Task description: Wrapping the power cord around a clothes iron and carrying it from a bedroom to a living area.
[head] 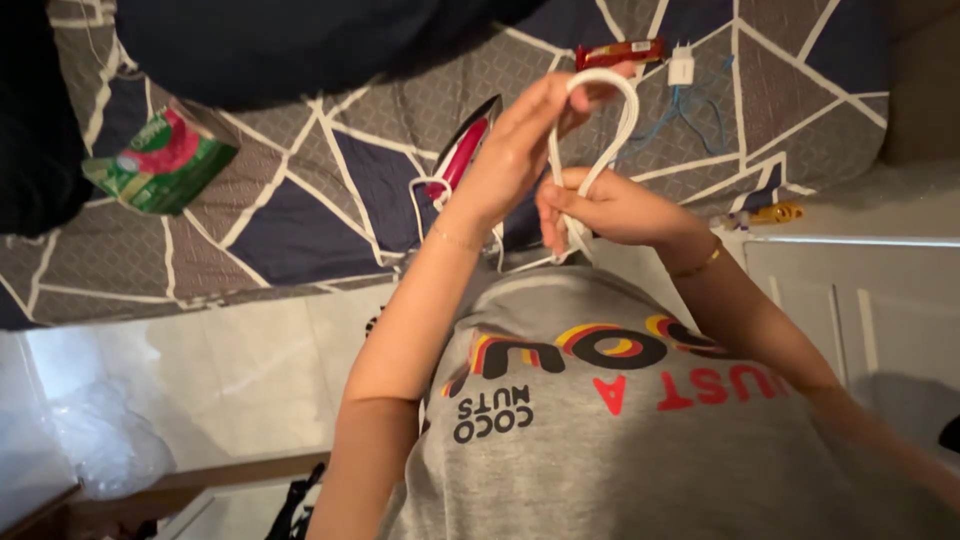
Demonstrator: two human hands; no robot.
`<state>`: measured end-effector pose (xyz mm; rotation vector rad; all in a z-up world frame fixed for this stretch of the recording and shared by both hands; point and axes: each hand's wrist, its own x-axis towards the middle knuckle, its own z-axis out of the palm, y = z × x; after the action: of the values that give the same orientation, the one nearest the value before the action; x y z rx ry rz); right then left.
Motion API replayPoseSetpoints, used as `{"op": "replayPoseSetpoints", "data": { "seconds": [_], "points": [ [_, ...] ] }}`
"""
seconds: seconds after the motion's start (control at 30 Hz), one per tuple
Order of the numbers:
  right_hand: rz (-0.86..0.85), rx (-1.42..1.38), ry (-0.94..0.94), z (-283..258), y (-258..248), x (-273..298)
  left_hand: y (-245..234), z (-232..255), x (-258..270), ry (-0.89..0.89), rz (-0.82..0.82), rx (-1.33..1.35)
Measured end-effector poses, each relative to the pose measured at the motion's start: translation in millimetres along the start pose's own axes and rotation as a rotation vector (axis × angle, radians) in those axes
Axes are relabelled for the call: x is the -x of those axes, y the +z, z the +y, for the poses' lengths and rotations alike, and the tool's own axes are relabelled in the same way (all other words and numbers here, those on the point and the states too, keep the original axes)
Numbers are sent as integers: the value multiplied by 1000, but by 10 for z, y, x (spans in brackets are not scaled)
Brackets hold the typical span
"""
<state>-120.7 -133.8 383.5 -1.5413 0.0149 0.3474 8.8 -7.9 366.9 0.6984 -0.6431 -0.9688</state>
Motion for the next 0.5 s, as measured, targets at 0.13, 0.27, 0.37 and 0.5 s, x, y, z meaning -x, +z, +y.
{"op": "replayPoseSetpoints", "data": {
  "seconds": [0.13,0.27,0.37,0.5],
  "points": [
    [-21,-274,-23,318,-83,-45,-141,-127,-77,78,63,-54],
    [110,-489,-160,192,-310,-144,-85,-92,-57,74,263,-105],
    [310,-511,-308,-99,-594,-90,-137,-459,48,-1,303,-48],
    [485,-403,-538,102,-1513,225,-359,-1144,252,-284,122,-238]
  ]
}}
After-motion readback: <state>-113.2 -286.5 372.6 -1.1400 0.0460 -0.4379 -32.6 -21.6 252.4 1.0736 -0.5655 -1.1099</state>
